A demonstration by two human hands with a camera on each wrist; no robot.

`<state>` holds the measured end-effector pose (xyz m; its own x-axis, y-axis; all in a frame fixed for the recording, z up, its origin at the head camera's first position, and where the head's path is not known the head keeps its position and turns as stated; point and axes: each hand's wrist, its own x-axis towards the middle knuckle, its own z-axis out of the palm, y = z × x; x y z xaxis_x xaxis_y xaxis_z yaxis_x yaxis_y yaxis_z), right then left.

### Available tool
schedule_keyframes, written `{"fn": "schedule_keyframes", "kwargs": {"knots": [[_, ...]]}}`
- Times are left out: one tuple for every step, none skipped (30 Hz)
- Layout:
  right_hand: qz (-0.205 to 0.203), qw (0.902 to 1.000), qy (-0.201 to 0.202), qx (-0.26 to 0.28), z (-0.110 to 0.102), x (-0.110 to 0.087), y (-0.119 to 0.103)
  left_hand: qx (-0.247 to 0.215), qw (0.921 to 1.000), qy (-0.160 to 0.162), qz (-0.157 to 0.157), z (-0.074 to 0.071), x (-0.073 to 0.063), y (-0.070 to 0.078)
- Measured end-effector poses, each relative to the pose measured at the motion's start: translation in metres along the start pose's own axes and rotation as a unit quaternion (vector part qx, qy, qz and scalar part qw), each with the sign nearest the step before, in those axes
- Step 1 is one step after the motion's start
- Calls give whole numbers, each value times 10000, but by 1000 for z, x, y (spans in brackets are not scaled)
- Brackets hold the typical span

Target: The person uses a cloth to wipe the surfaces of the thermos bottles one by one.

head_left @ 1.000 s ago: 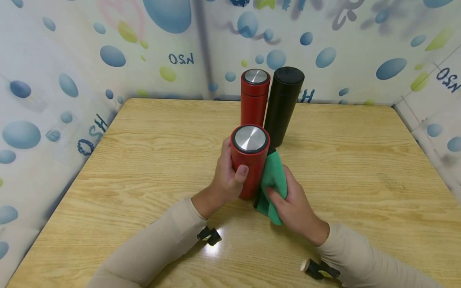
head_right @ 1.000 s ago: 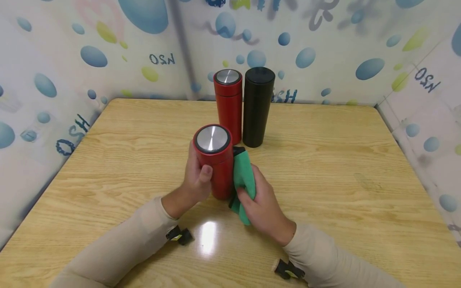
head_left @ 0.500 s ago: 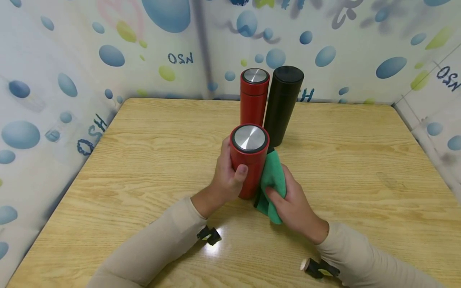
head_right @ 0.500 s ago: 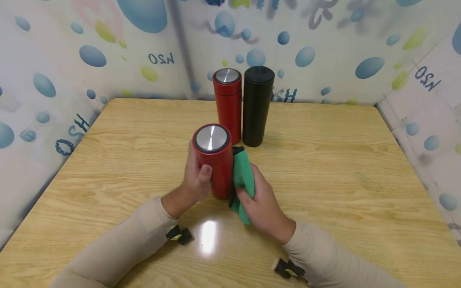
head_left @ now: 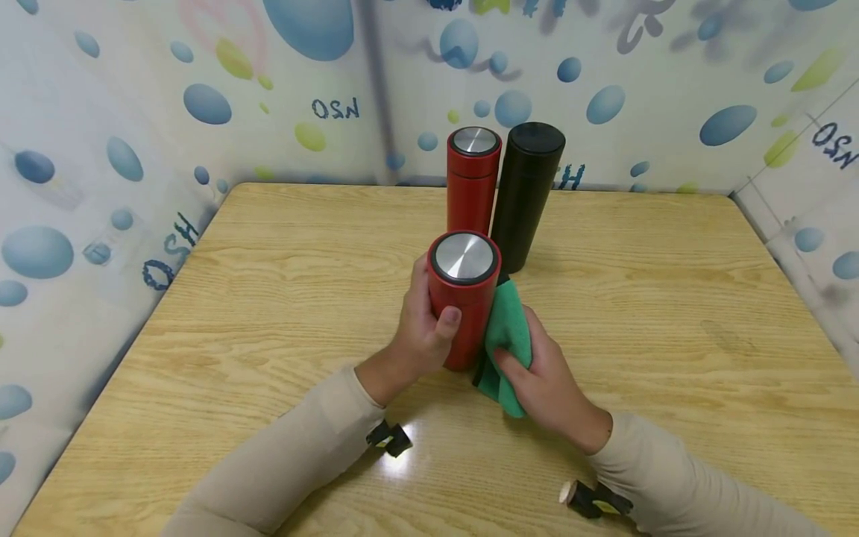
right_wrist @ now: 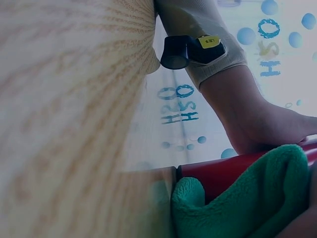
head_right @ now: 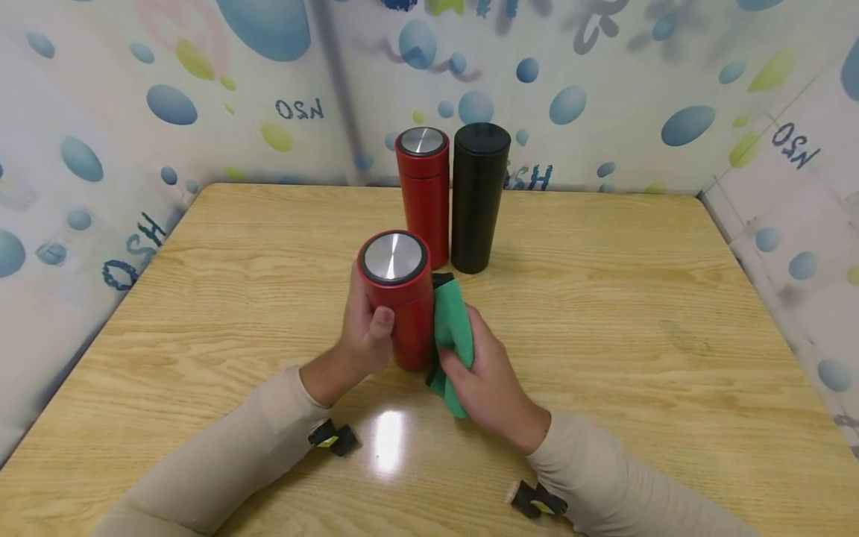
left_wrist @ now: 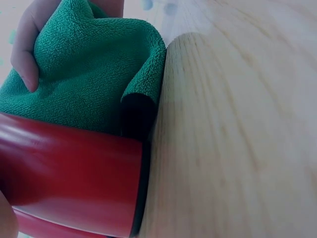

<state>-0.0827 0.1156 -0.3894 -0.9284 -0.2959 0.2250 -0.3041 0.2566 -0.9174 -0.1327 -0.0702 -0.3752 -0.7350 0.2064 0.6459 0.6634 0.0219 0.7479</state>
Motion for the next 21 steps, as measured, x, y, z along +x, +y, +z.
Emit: {"fn": "schedule_keyframes", "kwargs": {"knots": [[29, 10000, -11, -2, 0, 0, -1, 9, 10000, 1, -3, 0, 0, 0], [55, 10000, -24, -5, 0, 0, -1, 15, 10000, -2, -1, 0, 0, 0], [83, 10000, -40, 2, 0, 0, -2, 18, 10000, -3, -1, 0, 0, 0], [97, 9999, -44, -2, 0, 0, -1, 19, 10000, -9, 2, 0, 0, -1], [104, 9999, -43, -8, 0, 0, -1, 21, 10000, -8, 9, 0, 0, -1], [102, 9999, -41, -15, 0, 0, -1, 29, 10000, -8, 16, 0, 0, -1], [93, 9999, -37, -17, 0, 1, 0, 35, 10000, -5, 24, -1, 0, -1], [84, 10000, -28, -24, 0, 1, 0, 40, 10000, -5, 30, -1, 0, -1], [74, 10000, -15, -31, 0, 1, 1, 50, 10000, -1, 34, -1, 0, -1], [68, 10000, 2, -46, 0, 1, 2, 62, 10000, 2, 39, -1, -1, -1], [68, 10000, 11, -54, 0, 1, 2, 67, 10000, 3, 39, -1, -1, -1], [66, 10000, 13, -54, 0, 1, 2, 72, 10000, 4, 36, -1, -1, -2], [66, 10000, 11, -44, 0, 1, 2, 78, 10000, 7, 31, -1, -1, -2], [76, 10000, 14, -41, 0, 1, 2, 81, 10000, 6, 24, -1, -1, -2], [86, 10000, 17, -41, 0, 1, 3, 82, 10000, 7, 20, -1, -1, -2], [96, 9999, 14, -35, 0, 1, 3, 83, 10000, 4, 17, 0, -1, -1], [100, 9999, 14, -33, 0, 1, 3, 86, 10000, 2, 16, 0, -1, -1], [95, 9999, 16, -29, 0, 1, 3, 92, 10000, 4, 16, 0, -1, -1], [93, 10000, 19, -21, 0, 1, 3, 97, 10000, 8, 17, 0, 0, -1], [90, 10000, 23, -20, 0, 1, 3, 96, 10000, 5, 18, 0, 0, -1], [85, 10000, 27, -20, 0, 1, 3, 97, 10000, 2, 18, 0, 0, -1]]}}
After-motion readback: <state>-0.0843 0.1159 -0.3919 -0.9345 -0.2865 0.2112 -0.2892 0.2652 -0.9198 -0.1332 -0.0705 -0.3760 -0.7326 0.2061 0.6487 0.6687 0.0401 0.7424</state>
